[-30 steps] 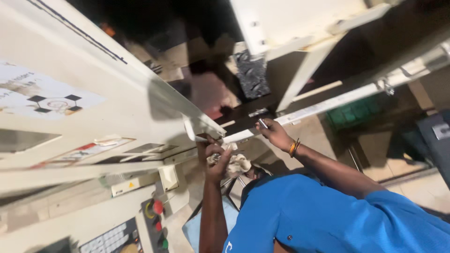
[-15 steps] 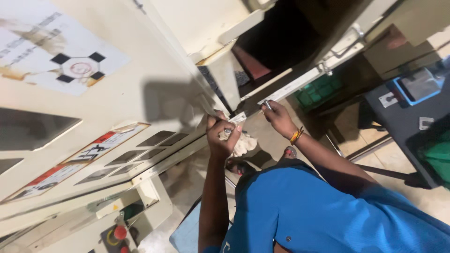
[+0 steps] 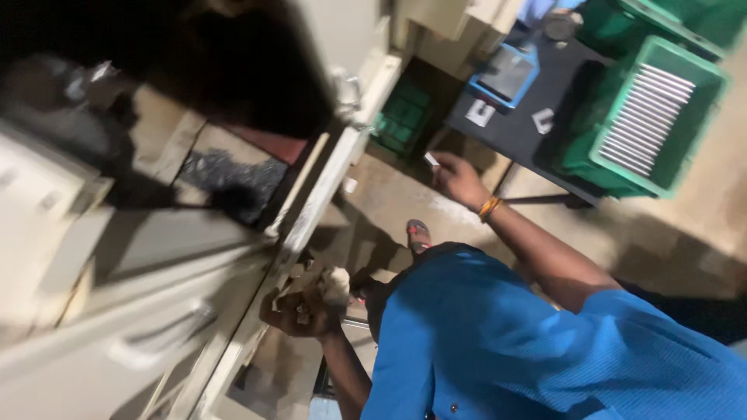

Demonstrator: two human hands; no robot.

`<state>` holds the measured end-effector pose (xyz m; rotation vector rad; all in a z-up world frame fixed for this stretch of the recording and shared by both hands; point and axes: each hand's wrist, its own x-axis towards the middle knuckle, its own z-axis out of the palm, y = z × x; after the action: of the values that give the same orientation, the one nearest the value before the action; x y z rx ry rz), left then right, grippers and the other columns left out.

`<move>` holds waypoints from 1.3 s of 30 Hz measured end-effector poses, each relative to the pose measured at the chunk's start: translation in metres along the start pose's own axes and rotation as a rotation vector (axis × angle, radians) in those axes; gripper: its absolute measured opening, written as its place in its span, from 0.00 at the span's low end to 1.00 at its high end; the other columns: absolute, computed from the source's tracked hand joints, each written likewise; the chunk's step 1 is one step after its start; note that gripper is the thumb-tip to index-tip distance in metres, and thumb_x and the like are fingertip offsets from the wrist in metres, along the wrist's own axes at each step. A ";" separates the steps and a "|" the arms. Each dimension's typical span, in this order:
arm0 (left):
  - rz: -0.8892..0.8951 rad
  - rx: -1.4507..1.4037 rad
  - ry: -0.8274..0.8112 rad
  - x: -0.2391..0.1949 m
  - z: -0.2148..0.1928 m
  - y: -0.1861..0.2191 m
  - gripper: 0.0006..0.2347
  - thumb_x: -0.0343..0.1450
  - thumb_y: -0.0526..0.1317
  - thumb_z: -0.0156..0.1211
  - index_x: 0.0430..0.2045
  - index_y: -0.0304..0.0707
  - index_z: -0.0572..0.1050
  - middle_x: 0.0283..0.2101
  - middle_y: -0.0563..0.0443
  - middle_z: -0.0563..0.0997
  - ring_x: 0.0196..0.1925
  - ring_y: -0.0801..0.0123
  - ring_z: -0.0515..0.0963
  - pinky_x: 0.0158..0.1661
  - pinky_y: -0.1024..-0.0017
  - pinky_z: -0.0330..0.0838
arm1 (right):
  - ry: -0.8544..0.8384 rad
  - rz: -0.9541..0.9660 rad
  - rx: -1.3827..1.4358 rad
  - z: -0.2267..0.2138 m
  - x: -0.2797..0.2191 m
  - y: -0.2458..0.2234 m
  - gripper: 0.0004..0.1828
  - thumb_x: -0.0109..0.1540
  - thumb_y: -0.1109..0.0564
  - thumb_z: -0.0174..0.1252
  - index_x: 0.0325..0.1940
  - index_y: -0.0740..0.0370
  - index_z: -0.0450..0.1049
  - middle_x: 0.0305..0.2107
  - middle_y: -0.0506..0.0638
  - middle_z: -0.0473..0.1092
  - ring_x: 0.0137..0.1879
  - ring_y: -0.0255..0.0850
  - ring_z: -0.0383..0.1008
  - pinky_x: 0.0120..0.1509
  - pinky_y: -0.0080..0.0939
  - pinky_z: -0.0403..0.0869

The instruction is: The person opens a large industrial machine door, retrieves a metal rod from inside, places it on a nearby table, and then wipes the door handle and surrounding area with a cloth. The person then closes the door.

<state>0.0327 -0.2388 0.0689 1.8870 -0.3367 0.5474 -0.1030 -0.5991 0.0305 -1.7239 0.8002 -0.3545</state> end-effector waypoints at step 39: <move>-0.302 -0.812 -0.958 -0.010 0.245 0.126 0.12 0.78 0.45 0.58 0.42 0.31 0.76 0.44 0.47 0.75 0.44 0.67 0.76 0.47 0.71 0.71 | 0.078 0.030 0.838 -0.076 -0.018 -0.017 0.12 0.64 0.63 0.67 0.51 0.68 0.78 0.42 0.50 0.76 0.47 0.33 0.75 0.55 0.34 0.73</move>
<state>0.0163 -0.5132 0.0902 1.2281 -0.7365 -0.6694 -0.1570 -0.6405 0.0732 -0.9159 0.6035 -0.6331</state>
